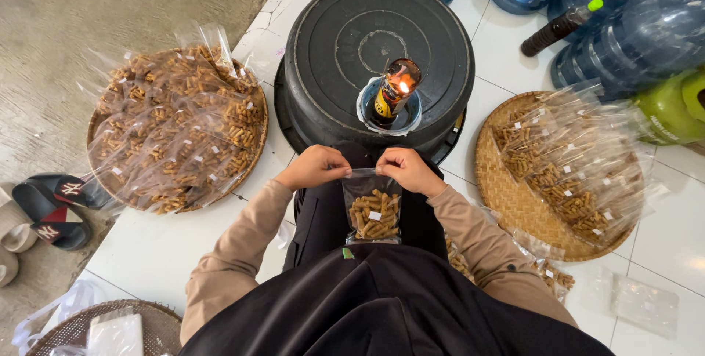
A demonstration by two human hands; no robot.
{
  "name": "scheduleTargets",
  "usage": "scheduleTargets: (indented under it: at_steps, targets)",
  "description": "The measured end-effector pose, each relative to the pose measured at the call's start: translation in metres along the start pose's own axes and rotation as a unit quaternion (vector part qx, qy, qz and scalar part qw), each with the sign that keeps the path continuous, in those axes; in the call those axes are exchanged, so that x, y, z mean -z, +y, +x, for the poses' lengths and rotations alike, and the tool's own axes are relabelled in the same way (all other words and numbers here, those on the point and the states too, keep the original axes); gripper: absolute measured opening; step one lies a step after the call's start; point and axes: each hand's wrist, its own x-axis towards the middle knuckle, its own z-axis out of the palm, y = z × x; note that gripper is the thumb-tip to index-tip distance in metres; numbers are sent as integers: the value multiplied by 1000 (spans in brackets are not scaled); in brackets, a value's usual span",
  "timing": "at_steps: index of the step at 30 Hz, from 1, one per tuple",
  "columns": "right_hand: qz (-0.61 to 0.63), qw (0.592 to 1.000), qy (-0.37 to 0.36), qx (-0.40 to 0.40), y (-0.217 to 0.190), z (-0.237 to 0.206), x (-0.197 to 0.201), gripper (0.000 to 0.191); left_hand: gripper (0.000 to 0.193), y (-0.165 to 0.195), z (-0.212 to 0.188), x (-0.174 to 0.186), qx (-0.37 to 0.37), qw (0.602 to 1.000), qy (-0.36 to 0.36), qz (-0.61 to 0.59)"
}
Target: The person sits on the floor and heat-seals clear plastic bags filled with stick-shaped snacks by pressing each bag's open end over the flame of a candle. They take filled bags from baskets, seal each one, and set the sealed bags aside.
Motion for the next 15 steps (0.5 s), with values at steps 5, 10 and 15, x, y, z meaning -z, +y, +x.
scheduleTargets:
  at_steps: [5,10,15]
  targets:
    - [-29,999,4,14,-11,-1,-1,6,21,14,4,-3,-11,1000,-12,-6]
    - [-80,995,7,58,-31,-6,-2,6,25,32,27,-25,-32,997,-20,66]
    - [-94,992,-31,78,-49,-14,12,7,22,36,32,-21,-58,998,-35,3]
